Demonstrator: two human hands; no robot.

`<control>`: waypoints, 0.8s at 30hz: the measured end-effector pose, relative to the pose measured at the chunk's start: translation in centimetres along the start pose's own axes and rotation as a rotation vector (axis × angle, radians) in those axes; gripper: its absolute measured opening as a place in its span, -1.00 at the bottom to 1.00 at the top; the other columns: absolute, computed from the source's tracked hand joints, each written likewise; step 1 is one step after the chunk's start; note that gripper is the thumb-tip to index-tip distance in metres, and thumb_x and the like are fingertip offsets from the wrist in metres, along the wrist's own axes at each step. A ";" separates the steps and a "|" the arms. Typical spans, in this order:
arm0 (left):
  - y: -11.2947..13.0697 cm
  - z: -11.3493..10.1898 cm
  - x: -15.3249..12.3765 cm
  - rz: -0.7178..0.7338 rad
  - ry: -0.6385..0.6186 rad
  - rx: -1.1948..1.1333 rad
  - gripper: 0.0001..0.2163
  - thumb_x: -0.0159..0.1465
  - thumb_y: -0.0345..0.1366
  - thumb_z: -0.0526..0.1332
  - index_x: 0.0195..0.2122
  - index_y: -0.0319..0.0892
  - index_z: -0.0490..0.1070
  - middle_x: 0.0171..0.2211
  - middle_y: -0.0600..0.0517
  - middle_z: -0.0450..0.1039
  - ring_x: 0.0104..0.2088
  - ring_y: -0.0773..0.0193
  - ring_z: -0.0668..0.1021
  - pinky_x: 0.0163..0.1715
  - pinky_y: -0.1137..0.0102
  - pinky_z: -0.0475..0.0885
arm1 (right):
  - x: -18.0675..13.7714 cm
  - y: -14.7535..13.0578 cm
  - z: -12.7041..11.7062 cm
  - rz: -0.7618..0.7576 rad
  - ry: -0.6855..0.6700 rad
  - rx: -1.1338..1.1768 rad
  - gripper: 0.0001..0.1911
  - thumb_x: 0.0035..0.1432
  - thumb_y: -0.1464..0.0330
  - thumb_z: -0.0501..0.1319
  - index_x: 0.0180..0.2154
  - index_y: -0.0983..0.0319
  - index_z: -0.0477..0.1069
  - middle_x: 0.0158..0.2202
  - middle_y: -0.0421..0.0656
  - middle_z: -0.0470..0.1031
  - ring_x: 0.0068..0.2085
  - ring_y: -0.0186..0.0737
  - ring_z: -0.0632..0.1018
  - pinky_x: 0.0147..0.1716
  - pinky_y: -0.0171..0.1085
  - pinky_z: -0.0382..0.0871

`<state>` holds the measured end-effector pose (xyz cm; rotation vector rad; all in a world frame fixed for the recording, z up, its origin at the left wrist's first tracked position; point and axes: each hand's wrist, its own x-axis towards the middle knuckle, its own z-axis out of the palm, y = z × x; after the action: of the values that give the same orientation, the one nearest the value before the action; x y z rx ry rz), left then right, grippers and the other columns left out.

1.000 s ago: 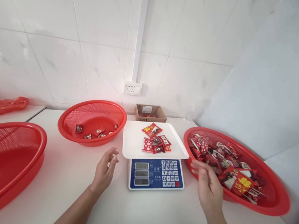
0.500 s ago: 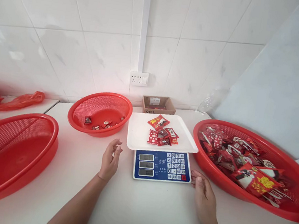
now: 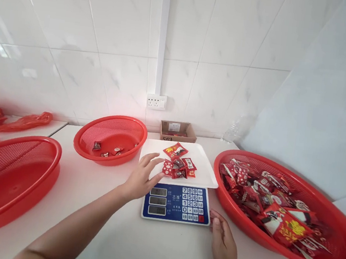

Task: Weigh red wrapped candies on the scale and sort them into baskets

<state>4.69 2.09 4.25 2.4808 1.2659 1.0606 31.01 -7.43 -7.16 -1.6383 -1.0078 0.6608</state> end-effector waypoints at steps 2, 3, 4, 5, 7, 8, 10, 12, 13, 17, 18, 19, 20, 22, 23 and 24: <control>0.4 0.8 2.8 0.082 -0.109 0.007 -0.54 0.26 -0.04 0.05 0.16 -0.06 0.19 0.21 -0.12 0.12 0.23 0.01 0.14 0.15 0.07 0.17 | 0.1 0.2 0.0 -0.002 -0.006 -0.001 -0.48 0.06 -0.04 0.01 -0.14 0.19 0.39 -0.06 -0.02 0.48 -0.02 0.00 0.46 0.00 -0.03 0.31; 0.4 1.4 4.1 0.111 -0.163 0.020 -0.48 0.24 0.01 0.07 0.18 -0.07 0.17 0.25 -0.12 0.06 0.26 -0.03 0.07 0.17 0.04 0.11 | 0.1 0.3 -0.1 -0.003 -0.008 0.004 -0.47 0.06 -0.05 0.01 -0.14 0.20 0.39 -0.05 -0.01 0.47 -0.01 0.00 0.45 0.00 -0.02 0.31; 0.4 2.0 5.4 0.136 -0.218 0.038 -0.42 0.20 0.05 0.09 0.20 -0.08 0.14 0.27 -0.13 0.00 0.28 -0.07 0.01 0.19 0.01 0.05 | 0.2 0.5 -0.1 -0.003 -0.011 0.013 -0.46 0.05 -0.05 0.02 -0.14 0.20 0.39 -0.05 -0.01 0.47 -0.01 0.01 0.45 0.00 -0.02 0.31; 0.3 2.6 6.5 0.153 -0.273 0.059 -0.36 0.17 0.10 0.10 0.22 -0.09 0.12 0.29 -0.14 -0.05 0.29 -0.10 -0.04 0.20 -0.02 0.00 | 0.2 0.6 -0.1 -0.001 -0.014 0.025 -0.45 0.04 -0.06 0.02 -0.13 0.21 0.39 -0.04 0.00 0.47 0.00 0.01 0.45 0.00 -0.02 0.32; 0.2 3.8 8.5 0.167 -0.384 0.108 -0.27 0.11 0.19 0.09 0.23 -0.10 0.09 0.31 -0.17 -0.10 0.29 -0.15 -0.08 0.19 -0.08 -0.11 | 0.2 0.9 -0.1 0.011 -0.023 0.047 -0.43 0.03 -0.06 0.03 -0.12 0.22 0.38 -0.02 0.01 0.46 0.01 0.02 0.45 -0.01 -0.02 0.33; 0.2 4.3 9.2 0.164 -0.438 0.132 -0.24 0.09 0.23 0.08 0.24 -0.08 0.08 0.31 -0.18 -0.11 0.29 -0.17 -0.09 0.18 -0.12 -0.15 | 0.2 1.0 -0.2 0.015 -0.025 0.056 -0.43 0.03 -0.06 0.03 -0.12 0.22 0.38 -0.01 0.02 0.45 0.01 0.03 0.45 -0.01 -0.01 0.34; 0.1 5.2 10.2 0.145 -0.539 0.165 -0.19 0.05 0.29 0.05 0.25 -0.03 0.05 0.31 -0.19 -0.10 0.29 -0.20 -0.09 0.14 -0.19 -0.19 | 0.1 1.1 -0.2 0.022 -0.026 0.061 -0.43 0.03 -0.06 0.03 -0.12 0.21 0.38 -0.01 0.01 0.46 0.01 0.03 0.45 -0.02 -0.01 0.34; 0.0 5.8 10.6 0.132 -0.599 0.180 -0.21 0.03 0.32 0.02 0.23 0.01 0.09 0.29 -0.19 -0.05 0.27 -0.22 -0.04 0.11 -0.22 -0.15 | 0.1 1.1 -0.3 0.024 -0.028 0.056 -0.45 0.04 -0.06 0.03 -0.12 0.19 0.38 -0.03 -0.02 0.48 0.00 0.03 0.46 -0.03 -0.01 0.36; 0.0 6.0 10.6 0.139 -0.596 0.182 -0.24 0.05 0.31 0.01 0.20 0.01 0.15 0.28 -0.18 0.00 0.26 -0.21 0.01 0.10 -0.20 -0.10 | 0.1 1.0 -0.3 0.026 -0.031 0.051 -0.46 0.04 -0.06 0.03 -0.12 0.18 0.39 -0.04 -0.03 0.48 0.00 0.03 0.47 -0.04 -0.02 0.37; 0.1 6.5 9.9 0.181 -0.471 0.196 -0.47 0.17 0.19 -0.02 0.00 -0.01 0.38 0.13 -0.10 0.27 0.15 -0.03 0.26 0.10 0.00 0.10 | 0.1 0.8 -0.4 0.031 -0.039 0.048 -0.43 0.02 -0.08 0.03 -0.13 0.18 0.40 -0.05 -0.03 0.49 0.00 0.04 0.47 -0.03 -0.02 0.37; 0.2 6.5 9.7 0.179 -0.447 0.201 -0.50 0.20 0.16 -0.03 -0.03 -0.02 0.41 0.09 -0.08 0.31 0.12 0.00 0.30 0.08 0.04 0.14 | 0.2 0.8 -0.3 0.036 -0.039 0.048 -0.42 0.01 -0.09 0.02 -0.14 0.19 0.40 -0.05 -0.02 0.49 0.00 0.04 0.46 -0.02 -0.02 0.36; 0.3 6.4 9.5 0.171 -0.429 0.207 -0.52 0.22 0.14 -0.04 -0.05 -0.03 0.42 0.06 -0.07 0.33 0.09 0.02 0.34 0.07 0.07 0.17 | 0.2 0.9 -0.3 0.041 -0.042 0.050 -0.41 0.01 -0.10 0.02 -0.13 0.19 0.39 -0.04 -0.02 0.48 0.00 0.04 0.46 -0.01 -0.02 0.35; 0.4 6.3 9.3 0.163 -0.410 0.215 -0.53 0.23 0.13 -0.05 -0.06 -0.04 0.42 0.05 -0.06 0.33 0.07 0.03 0.35 0.06 0.08 0.18 | 0.2 1.0 -0.3 0.048 -0.048 0.053 -0.40 0.01 -0.11 0.02 -0.12 0.19 0.39 -0.04 -0.02 0.48 0.00 0.04 0.46 0.00 -0.02 0.34; 0.4 6.0 9.1 0.140 -0.369 0.234 -0.52 0.25 0.12 -0.07 -0.02 -0.05 0.38 0.09 -0.07 0.28 0.08 0.05 0.35 0.09 0.09 0.15 | 0.3 1.3 -0.4 0.066 -0.062 0.057 -0.38 0.01 -0.12 0.02 -0.11 0.19 0.38 -0.01 -0.02 0.46 0.02 0.03 0.44 0.02 -0.02 0.32; 0.3 5.7 9.1 0.123 -0.350 0.245 -0.52 0.26 0.11 -0.08 0.02 -0.05 0.34 0.13 -0.07 0.25 0.11 0.07 0.32 0.12 0.09 0.11 | 0.3 1.5 -0.4 0.076 -0.065 0.055 -0.37 0.01 -0.12 0.01 -0.09 0.19 0.37 0.01 -0.02 0.44 0.03 0.03 0.43 0.03 -0.03 0.31; -0.1 5.3 9.2 0.102 -0.334 0.258 -0.52 0.27 0.10 -0.11 0.06 -0.03 0.29 0.16 -0.07 0.21 0.15 0.09 0.28 0.15 0.10 0.07 | 0.4 1.7 -0.4 0.087 -0.062 0.052 -0.36 0.01 -0.12 0.01 -0.09 0.20 0.37 0.02 -0.01 0.43 0.04 0.03 0.42 0.03 -0.03 0.30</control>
<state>11.68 9.97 5.11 2.7862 1.2478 0.4918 32.01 -7.48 -8.64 -1.6318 -0.9606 0.7937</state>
